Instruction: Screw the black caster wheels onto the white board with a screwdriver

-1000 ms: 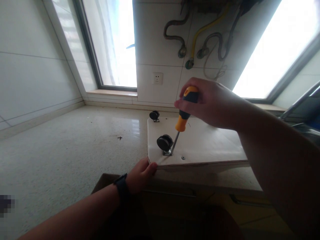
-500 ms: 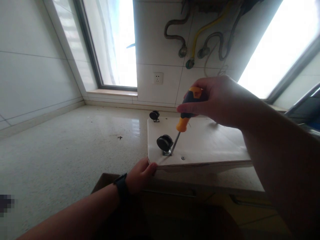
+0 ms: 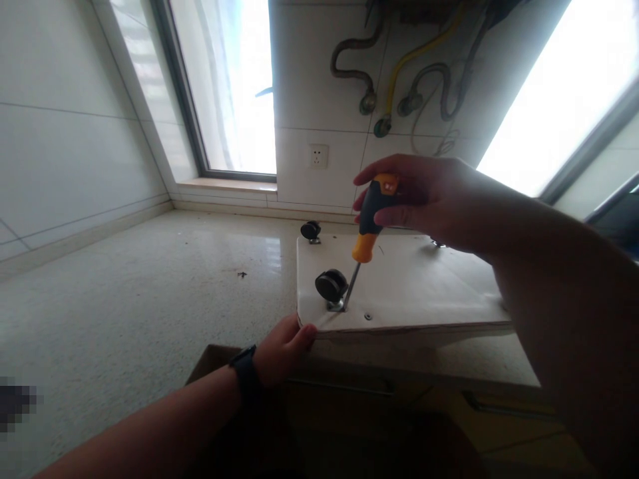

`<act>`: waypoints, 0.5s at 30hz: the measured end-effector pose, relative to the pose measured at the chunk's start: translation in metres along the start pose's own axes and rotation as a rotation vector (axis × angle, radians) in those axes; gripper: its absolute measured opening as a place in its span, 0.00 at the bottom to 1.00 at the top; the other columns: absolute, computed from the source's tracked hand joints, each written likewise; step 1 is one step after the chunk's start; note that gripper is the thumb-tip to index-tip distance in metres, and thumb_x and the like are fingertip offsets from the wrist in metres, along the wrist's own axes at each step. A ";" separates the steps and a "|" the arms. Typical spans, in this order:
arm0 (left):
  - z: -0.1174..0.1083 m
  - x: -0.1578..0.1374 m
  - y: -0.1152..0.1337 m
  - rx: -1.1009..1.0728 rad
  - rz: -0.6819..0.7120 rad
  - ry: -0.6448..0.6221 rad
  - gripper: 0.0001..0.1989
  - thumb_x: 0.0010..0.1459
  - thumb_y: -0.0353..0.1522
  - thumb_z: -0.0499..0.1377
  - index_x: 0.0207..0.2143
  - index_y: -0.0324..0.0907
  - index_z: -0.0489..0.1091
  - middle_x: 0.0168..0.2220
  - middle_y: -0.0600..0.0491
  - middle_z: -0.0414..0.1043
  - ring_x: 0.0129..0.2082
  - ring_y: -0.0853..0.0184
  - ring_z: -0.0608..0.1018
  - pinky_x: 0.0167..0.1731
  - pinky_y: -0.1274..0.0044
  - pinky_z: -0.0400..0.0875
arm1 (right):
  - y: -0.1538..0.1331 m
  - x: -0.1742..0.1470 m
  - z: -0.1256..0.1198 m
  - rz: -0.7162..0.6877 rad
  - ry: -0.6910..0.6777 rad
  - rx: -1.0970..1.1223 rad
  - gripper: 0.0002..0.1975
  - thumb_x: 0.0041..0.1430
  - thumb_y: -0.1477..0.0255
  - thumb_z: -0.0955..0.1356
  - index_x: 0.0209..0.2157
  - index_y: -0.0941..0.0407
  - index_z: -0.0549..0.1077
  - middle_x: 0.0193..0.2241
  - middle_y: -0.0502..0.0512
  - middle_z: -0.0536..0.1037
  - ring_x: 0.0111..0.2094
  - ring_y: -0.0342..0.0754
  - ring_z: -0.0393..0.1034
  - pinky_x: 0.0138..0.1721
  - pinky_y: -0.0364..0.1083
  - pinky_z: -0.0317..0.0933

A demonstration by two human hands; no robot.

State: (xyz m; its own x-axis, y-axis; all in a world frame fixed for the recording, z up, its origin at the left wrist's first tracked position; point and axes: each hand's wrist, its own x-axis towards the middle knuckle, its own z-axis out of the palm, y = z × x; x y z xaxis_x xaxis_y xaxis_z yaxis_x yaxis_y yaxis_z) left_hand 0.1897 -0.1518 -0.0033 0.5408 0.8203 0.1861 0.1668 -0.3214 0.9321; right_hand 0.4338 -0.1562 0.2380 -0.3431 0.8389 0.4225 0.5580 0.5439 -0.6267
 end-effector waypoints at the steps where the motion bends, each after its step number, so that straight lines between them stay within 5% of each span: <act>1: 0.000 0.000 0.000 0.005 0.002 0.002 0.29 0.64 0.59 0.48 0.30 0.43 0.64 0.26 0.54 0.64 0.26 0.66 0.65 0.27 0.75 0.61 | 0.001 0.000 0.000 0.007 0.032 -0.039 0.23 0.54 0.63 0.77 0.52 0.49 0.77 0.42 0.53 0.83 0.45 0.57 0.80 0.51 0.59 0.73; 10: 0.000 0.000 -0.003 0.029 0.016 0.007 0.29 0.66 0.58 0.48 0.29 0.43 0.65 0.26 0.54 0.65 0.26 0.67 0.65 0.28 0.75 0.62 | -0.024 -0.011 0.008 0.146 0.258 -0.404 0.25 0.47 0.52 0.80 0.41 0.54 0.80 0.30 0.57 0.80 0.31 0.57 0.75 0.39 0.60 0.72; 15: 0.000 0.000 -0.002 -0.001 -0.001 -0.005 0.30 0.65 0.59 0.47 0.28 0.43 0.64 0.26 0.55 0.64 0.26 0.67 0.65 0.28 0.75 0.61 | -0.022 -0.010 0.010 0.025 0.201 -0.295 0.22 0.54 0.55 0.77 0.46 0.52 0.80 0.38 0.57 0.83 0.38 0.57 0.78 0.45 0.60 0.74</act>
State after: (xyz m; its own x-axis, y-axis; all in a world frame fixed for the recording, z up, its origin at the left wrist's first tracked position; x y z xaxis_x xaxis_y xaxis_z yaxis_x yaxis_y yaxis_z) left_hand 0.1895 -0.1515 -0.0056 0.5444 0.8184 0.1840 0.1663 -0.3203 0.9326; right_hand 0.4177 -0.1761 0.2408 -0.1873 0.8154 0.5478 0.7685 0.4690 -0.4353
